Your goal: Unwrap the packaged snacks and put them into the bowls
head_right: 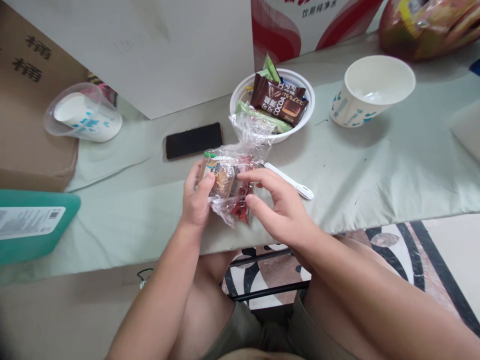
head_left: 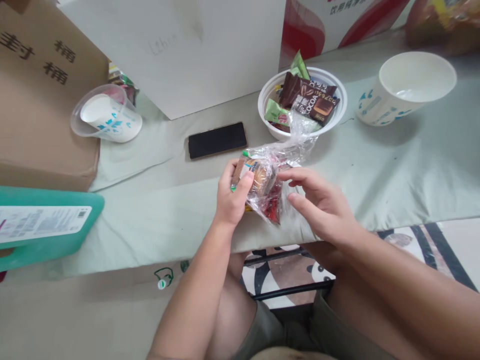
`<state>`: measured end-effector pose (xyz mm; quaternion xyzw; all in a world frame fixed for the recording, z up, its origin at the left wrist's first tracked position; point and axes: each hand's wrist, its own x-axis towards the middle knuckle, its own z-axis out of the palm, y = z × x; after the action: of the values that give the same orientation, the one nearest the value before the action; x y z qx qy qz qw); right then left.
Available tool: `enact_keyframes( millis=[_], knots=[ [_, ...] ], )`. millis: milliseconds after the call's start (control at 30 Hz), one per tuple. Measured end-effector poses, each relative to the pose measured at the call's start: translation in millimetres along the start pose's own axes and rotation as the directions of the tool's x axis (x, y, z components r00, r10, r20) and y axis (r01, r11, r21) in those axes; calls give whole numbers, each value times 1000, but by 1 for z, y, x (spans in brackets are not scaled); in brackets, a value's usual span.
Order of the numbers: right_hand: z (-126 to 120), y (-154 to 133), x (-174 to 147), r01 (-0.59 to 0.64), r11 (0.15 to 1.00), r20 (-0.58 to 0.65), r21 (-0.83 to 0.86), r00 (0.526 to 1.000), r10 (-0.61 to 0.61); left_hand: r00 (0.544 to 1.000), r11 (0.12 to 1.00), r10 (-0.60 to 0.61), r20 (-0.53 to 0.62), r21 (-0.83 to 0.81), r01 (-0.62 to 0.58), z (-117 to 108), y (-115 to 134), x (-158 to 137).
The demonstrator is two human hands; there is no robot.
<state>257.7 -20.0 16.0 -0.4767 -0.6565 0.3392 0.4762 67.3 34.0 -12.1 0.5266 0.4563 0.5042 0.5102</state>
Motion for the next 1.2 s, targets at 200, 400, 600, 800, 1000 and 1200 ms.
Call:
enact_keyframes(
  millis=[200, 400, 600, 800, 1000, 1200],
  knots=[
    [0, -2, -2, -72, 930, 15, 360, 997, 72, 1000, 1000, -27, 5, 6, 27, 1, 3, 0],
    [3, 3, 2, -126, 956, -163, 264, 971, 173, 999, 999, -37, 2, 20, 37, 1, 1, 1],
    [5, 9, 3, -74, 997, -89, 13, 993, 75, 999, 999, -40, 21, 9, 40, 1, -3, 0],
    [5, 7, 2, -4, 1000, -78, -14, 997, 3, 998, 999, -36, 53, 21, 35, 2, 0, -1],
    [9, 10, 1, 68, 985, -54, -160, 996, -77, 989, 998, 33, 143, 39, -39, 4, 5, -1],
    [14, 14, -2, 121, 950, -108, -290, 982, -158, 970, 976, 212, 121, 27, -216, 5, 10, -3]
  ],
)
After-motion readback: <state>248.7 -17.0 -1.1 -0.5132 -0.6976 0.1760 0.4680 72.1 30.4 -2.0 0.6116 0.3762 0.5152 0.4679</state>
